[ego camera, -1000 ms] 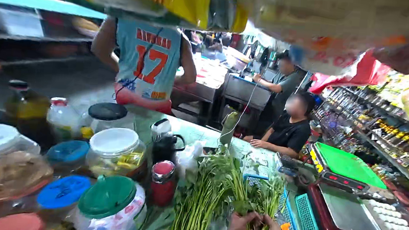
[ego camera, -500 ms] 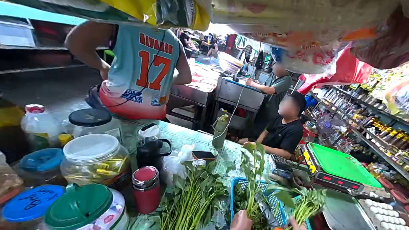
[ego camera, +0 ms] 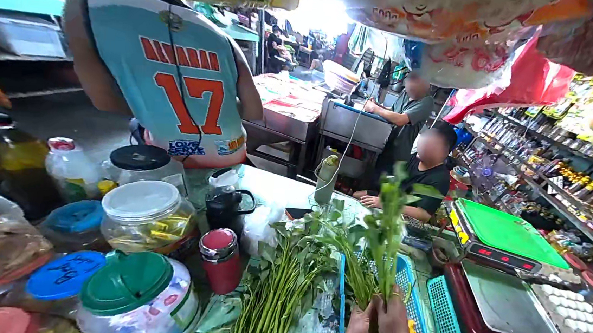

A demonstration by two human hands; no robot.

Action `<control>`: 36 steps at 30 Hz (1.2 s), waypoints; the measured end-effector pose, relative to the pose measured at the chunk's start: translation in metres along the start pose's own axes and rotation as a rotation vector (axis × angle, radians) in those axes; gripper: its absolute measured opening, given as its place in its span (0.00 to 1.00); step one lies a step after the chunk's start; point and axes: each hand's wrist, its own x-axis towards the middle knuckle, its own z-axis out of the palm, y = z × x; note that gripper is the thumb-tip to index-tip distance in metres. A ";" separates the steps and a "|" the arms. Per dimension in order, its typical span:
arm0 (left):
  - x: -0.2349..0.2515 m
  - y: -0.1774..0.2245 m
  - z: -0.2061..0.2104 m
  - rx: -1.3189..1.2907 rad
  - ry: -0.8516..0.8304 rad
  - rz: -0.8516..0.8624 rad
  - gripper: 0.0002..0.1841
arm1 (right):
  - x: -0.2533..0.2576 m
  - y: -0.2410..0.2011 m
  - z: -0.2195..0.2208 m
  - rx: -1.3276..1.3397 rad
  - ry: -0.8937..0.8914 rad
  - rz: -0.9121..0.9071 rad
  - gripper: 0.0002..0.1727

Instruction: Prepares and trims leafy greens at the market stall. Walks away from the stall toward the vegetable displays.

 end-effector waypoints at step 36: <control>-0.020 0.072 -0.115 0.254 0.142 -0.010 0.08 | -0.086 -0.001 0.127 0.117 -0.388 -0.005 0.34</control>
